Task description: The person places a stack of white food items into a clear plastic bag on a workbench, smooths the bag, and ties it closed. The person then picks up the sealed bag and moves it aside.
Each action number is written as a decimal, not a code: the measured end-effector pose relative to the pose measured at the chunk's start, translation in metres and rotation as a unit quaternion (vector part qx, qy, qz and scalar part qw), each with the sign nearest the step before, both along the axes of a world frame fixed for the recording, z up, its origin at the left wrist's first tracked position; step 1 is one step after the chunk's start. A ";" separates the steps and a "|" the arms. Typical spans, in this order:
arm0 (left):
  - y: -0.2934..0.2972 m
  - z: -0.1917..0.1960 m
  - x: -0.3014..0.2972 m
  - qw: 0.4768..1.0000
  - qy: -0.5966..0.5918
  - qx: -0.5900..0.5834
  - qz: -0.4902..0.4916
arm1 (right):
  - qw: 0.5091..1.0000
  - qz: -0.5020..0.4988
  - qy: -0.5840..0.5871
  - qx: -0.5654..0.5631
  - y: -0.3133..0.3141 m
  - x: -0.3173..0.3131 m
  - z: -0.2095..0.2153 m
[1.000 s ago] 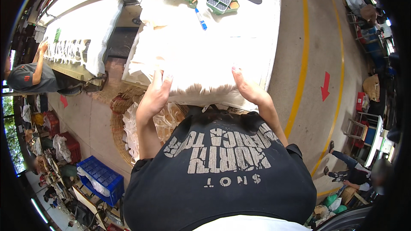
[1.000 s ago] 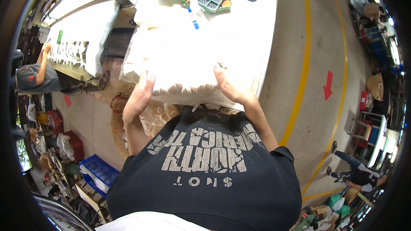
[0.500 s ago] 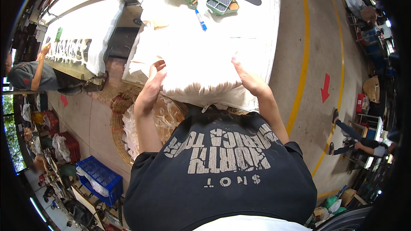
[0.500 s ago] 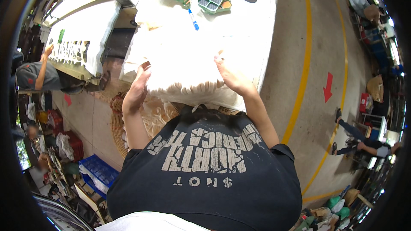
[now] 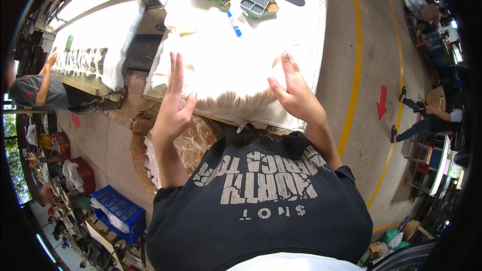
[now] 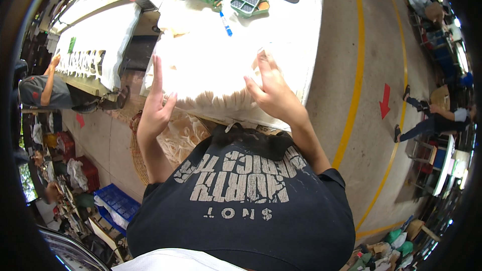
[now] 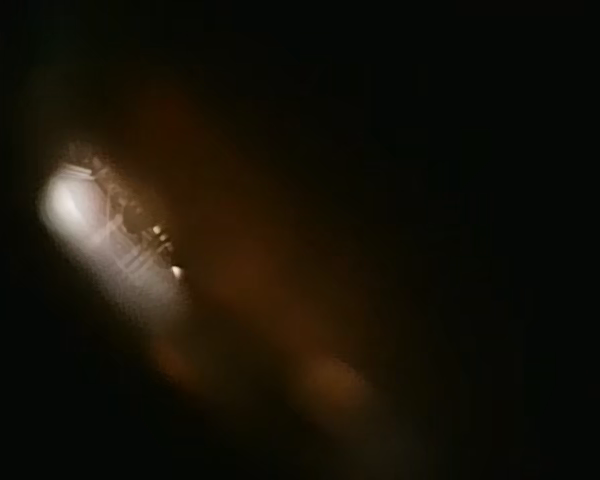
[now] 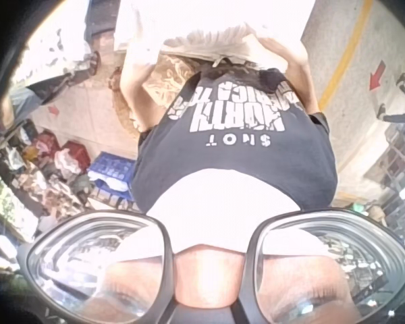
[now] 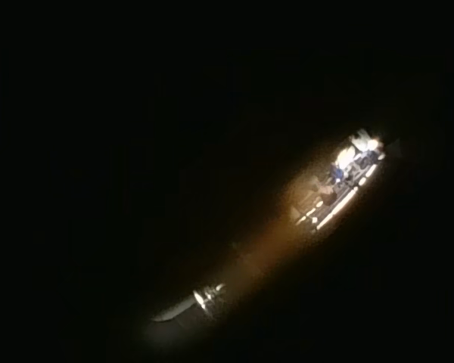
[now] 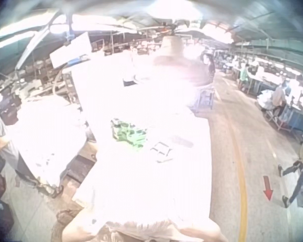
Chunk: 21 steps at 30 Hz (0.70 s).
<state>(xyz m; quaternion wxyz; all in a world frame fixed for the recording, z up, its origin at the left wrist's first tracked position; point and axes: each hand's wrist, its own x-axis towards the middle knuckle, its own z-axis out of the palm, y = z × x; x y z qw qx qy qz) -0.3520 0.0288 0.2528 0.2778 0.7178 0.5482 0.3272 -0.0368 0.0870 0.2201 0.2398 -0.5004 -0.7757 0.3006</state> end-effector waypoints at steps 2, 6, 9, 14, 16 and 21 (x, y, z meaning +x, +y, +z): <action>-0.016 0.008 -0.012 0.995 -0.016 -0.092 -0.041 | 0.995 0.012 -0.070 -0.066 -0.008 0.006 0.025; -0.041 0.033 -0.010 0.960 0.157 -0.224 -0.052 | 0.970 0.059 -0.131 -0.197 -0.018 0.014 0.062; -0.038 0.045 -0.007 0.922 0.248 -0.296 -0.005 | 0.965 0.113 -0.147 -0.183 -0.022 0.020 0.059; -0.024 0.032 -0.003 0.903 0.220 -0.362 0.072 | 0.974 0.142 -0.029 -0.175 -0.023 0.021 0.071; -0.029 0.001 -0.011 0.925 0.235 -0.293 0.055 | 0.972 0.212 0.047 -0.092 -0.021 0.030 0.070; -0.027 0.010 -0.013 0.947 0.257 -0.193 -0.023 | 0.964 0.191 0.178 -0.048 -0.024 0.041 0.071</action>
